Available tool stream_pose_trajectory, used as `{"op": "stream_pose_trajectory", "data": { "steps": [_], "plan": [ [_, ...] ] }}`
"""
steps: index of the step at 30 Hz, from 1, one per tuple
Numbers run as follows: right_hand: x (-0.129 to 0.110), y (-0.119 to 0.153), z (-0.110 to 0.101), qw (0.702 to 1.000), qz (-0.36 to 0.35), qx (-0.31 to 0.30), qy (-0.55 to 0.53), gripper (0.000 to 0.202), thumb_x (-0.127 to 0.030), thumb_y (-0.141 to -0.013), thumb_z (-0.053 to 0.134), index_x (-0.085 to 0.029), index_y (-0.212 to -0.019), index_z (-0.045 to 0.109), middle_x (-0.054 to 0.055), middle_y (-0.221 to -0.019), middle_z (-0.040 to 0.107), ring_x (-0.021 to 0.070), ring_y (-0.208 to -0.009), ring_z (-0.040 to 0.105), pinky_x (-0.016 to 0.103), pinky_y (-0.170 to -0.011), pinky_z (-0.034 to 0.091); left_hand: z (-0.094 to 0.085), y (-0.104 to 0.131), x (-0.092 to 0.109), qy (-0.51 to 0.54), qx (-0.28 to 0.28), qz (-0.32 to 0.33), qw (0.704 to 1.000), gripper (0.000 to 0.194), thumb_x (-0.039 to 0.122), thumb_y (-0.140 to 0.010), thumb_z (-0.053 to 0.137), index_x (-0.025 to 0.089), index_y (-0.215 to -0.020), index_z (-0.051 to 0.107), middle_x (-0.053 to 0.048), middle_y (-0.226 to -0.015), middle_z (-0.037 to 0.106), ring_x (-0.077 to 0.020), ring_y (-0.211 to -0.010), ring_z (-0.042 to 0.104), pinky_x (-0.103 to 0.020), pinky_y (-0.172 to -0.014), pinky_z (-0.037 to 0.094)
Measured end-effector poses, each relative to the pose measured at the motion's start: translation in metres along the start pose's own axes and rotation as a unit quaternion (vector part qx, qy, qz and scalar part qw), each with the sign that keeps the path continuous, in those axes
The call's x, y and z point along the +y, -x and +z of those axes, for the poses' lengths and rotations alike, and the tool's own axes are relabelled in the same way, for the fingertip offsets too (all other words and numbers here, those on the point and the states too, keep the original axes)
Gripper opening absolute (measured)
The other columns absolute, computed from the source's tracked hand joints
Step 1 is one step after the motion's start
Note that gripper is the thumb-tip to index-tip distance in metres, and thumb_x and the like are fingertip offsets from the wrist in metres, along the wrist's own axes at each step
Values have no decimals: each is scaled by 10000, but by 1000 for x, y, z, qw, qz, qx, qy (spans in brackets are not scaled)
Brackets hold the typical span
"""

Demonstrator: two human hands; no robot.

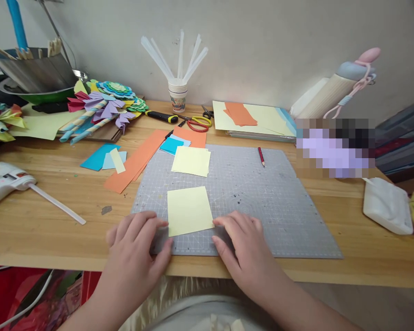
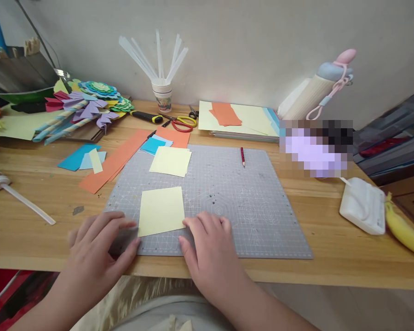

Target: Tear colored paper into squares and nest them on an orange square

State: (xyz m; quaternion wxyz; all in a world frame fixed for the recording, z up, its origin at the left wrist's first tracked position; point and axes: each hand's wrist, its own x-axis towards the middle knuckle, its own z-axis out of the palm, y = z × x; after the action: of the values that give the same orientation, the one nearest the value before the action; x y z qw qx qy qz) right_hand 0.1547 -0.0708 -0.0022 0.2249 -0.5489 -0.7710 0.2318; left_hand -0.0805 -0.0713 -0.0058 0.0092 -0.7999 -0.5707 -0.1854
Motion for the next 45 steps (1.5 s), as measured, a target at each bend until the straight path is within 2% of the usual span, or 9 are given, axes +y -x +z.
{"op": "stream_pose_trajectory", "data": {
  "steps": [5, 9, 15, 20, 23, 28, 33, 40, 45],
  "plan": [
    [-4, -26, 3, 999, -10, -43, 11, 97, -205, -865, 601, -215, -956, 569, 37, -1008, 571, 223, -980, 489, 402, -861, 312, 1, -15, 1, 76, -121, -41, 989, 136, 372, -870, 537, 254, -862, 604, -26, -1065, 582, -242, -972, 498, -366, -763, 333],
    [-7, -33, 4, 996, -34, -79, 15, 99, -147, -872, 574, -207, -797, 546, 9, -903, 563, 201, -925, 491, 380, -830, 309, 0, -18, 1, 113, -158, -40, 980, 150, 340, -884, 511, 237, -792, 569, -14, -991, 599, -226, -935, 494, -373, -785, 326],
    [-11, -28, 0, 993, -75, -95, -17, 96, -166, -875, 592, -208, -950, 550, 18, -972, 598, 197, -940, 497, 380, -838, 301, -11, -16, 4, 138, -151, 35, 978, 172, 256, -942, 410, 224, -797, 495, 6, -846, 611, -184, -845, 519, -353, -771, 309],
    [-17, -30, -20, 987, -75, -95, -107, 74, -169, -890, 563, -204, -830, 539, -12, -882, 582, 162, -888, 507, 344, -830, 318, -26, -19, 12, 226, -50, 9, 973, 39, 283, -905, 522, 256, -934, 521, 10, -889, 610, -182, -881, 525, -332, -783, 332],
    [-24, -31, -38, 970, -34, -118, -208, 121, -192, -878, 571, -204, -769, 520, -33, -793, 562, 130, -790, 508, 278, -738, 353, -33, -27, 20, 338, -51, -80, 936, 325, 396, -838, 629, 295, -1128, 522, -3, -981, 613, -204, -975, 527, -314, -799, 384],
    [-24, -30, -54, 940, 49, -112, -318, 117, -275, -849, 603, -210, -765, 556, -42, -723, 527, 108, -680, 474, 227, -596, 348, -35, -40, 33, 465, -123, -174, 859, 329, 510, -838, 582, 206, -716, 552, 21, -686, 511, -139, -680, 494, -263, -622, 384],
    [-7, -42, -54, 902, 140, -52, -405, 185, -374, -817, 641, -210, -822, 555, -38, -707, 555, 107, -618, 503, 220, -543, 373, -24, -64, 38, 537, -132, -203, 808, 306, 505, -813, 606, 201, -810, 563, 9, -727, 564, -145, -682, 531, -257, -590, 396],
    [27, -84, -57, 869, 162, -57, -464, 252, -368, -757, 720, -213, -939, 642, 8, -802, 695, 144, -686, 617, 262, -608, 461, -5, -128, 38, 503, -159, -183, 830, 241, 429, -745, 653, 202, -819, 619, 18, -688, 570, -132, -621, 518, -232, -538, 353],
    [46, -102, -46, 805, 201, -37, -556, 266, -328, -669, 785, -203, -882, 685, 1, -757, 692, 131, -640, 610, 254, -575, 449, 10, -144, 35, 520, -144, -200, 818, 243, 402, -738, 623, 219, -896, 642, 35, -637, 532, -124, -581, 495, -229, -527, 344]
  ]
}}
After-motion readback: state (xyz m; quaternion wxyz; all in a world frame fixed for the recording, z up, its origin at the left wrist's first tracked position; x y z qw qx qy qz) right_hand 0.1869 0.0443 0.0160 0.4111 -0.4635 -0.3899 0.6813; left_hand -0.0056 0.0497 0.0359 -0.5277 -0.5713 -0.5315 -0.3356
